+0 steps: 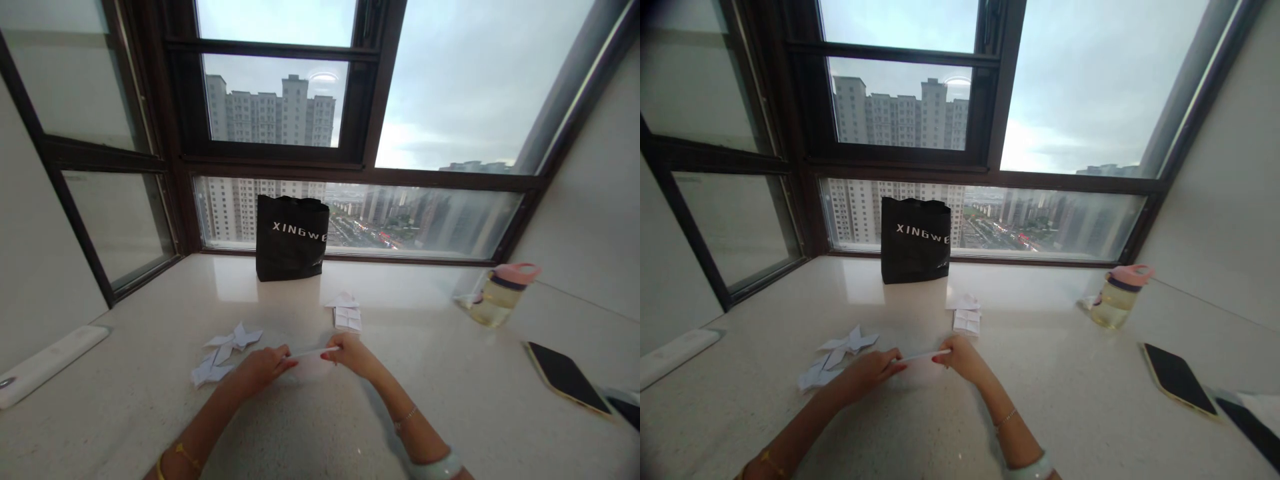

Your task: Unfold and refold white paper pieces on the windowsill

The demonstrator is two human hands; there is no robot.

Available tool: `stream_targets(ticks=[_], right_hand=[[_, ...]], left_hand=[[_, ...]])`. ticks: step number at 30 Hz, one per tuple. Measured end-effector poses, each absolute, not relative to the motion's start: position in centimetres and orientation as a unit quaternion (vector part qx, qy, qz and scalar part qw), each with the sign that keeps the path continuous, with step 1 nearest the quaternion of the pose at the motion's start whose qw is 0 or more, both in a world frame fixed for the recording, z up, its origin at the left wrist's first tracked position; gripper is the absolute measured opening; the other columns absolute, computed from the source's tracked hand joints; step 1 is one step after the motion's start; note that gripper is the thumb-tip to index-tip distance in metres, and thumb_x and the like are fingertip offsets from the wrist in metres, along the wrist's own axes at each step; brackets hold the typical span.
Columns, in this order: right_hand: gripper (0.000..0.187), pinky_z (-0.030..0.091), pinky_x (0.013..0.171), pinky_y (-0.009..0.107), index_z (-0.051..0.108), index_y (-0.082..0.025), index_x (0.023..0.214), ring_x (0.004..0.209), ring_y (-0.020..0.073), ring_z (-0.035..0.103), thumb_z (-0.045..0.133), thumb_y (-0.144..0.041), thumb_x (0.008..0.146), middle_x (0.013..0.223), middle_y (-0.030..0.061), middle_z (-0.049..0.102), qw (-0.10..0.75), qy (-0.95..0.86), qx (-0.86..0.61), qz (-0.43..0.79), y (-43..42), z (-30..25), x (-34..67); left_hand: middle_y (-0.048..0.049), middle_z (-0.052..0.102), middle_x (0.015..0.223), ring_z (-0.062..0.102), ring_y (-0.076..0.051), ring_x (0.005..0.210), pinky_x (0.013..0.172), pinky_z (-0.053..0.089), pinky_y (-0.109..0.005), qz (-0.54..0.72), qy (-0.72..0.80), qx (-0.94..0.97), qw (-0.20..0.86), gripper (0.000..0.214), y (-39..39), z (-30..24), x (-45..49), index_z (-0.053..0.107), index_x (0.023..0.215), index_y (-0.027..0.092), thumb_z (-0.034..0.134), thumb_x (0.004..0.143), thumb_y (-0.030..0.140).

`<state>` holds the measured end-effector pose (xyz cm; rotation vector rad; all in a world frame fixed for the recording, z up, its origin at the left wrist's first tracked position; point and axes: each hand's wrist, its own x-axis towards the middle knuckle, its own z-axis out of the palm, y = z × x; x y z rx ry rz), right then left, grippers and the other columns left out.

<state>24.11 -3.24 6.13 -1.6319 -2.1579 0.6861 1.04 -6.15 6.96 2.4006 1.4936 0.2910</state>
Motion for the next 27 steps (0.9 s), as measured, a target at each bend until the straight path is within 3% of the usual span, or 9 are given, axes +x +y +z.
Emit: stream_targets(ticks=[5, 11, 15, 19, 23, 27], right_hand=[[0.014, 0.035, 0.050, 0.021, 0.065, -0.014, 0.061, 0.054, 0.0145, 0.057, 0.055, -0.020, 0.069, 0.056, 0.0042, 0.064, 0.144, -0.699, -0.676, 0.183, -2.1, 5.4, 30.2], [0.013, 0.036, 0.055, 0.022, 0.064, -0.014, 0.065, 0.064, 0.0163, 0.059, 0.055, -0.022, 0.070, 0.065, 0.0071, 0.066, 0.119, -0.679, -0.711, 0.137, 0.0, 5.3, 32.2], [0.016, 0.036, 0.057, 0.022, 0.061, -0.014, 0.066, 0.067, 0.0169, 0.059, 0.052, -0.024, 0.073, 0.067, 0.0077, 0.065, 0.108, -0.681, -0.714, 0.121, 0.6, 4.9, 32.3], [0.015, 0.037, 0.062, 0.026, 0.056, -0.015, 0.081, 0.078, 0.0211, 0.057, 0.054, -0.026, 0.072, 0.079, 0.0099, 0.062, 0.101, -0.669, -0.732, 0.079, 0.7, 4.3, 32.6], [0.031, 0.038, 0.065, 0.032, 0.049, -0.016, 0.092, 0.093, 0.0278, 0.051, 0.059, -0.034, 0.068, 0.098, 0.0125, 0.054, 0.105, -0.635, -0.764, -0.042, 0.2, 3.8, 32.6], [0.030, 0.039, 0.066, 0.035, 0.047, -0.017, 0.094, 0.092, 0.0283, 0.049, 0.055, -0.035, 0.071, 0.096, 0.0112, 0.051, 0.138, -0.622, -0.767, -0.080, -1.1, 4.8, 32.1]], left_hand=[[-0.0019, 0.062, 0.070, 0.058, -0.016, 0.066, 0.056, 0.034, -0.022, 0.116, 0.521, 0.822, 0.199, 0.038, -7.6, 6.7, 0.5, 0.057, 0.090, 0.022, 0.029, 0.084, 0.047], [-0.0019, 0.061, 0.070, 0.056, -0.016, 0.063, 0.053, 0.031, -0.022, 0.114, 0.518, 0.817, 0.226, 0.037, -9.1, 6.2, 0.0, 0.057, 0.085, 0.022, 0.029, 0.084, 0.045], [-0.0012, 0.059, 0.066, 0.055, -0.017, 0.062, 0.053, 0.031, -0.023, 0.122, 0.543, 0.802, 0.217, 0.032, -9.8, 6.0, -0.5, 0.054, 0.094, 0.023, 0.030, 0.084, 0.041], [-0.0005, 0.057, 0.063, 0.055, -0.017, 0.062, 0.056, 0.035, -0.024, 0.122, 0.574, 0.782, 0.209, 0.029, -9.5, 5.7, -1.3, 0.051, 0.098, 0.023, 0.031, 0.084, 0.038], [-0.0026, 0.060, 0.079, 0.056, -0.017, 0.075, 0.069, 0.038, -0.025, 0.193, 0.629, 0.739, 0.145, 0.028, -7.7, 5.6, -3.3, 0.046, 0.107, 0.022, 0.032, 0.084, 0.029], [-0.0093, 0.056, 0.105, 0.051, -0.020, 0.096, 0.085, 0.035, -0.029, 0.218, 0.659, 0.718, 0.044, 0.033, -5.7, 5.5, -5.7, 0.046, 0.112, 0.016, 0.039, 0.080, 0.024]])
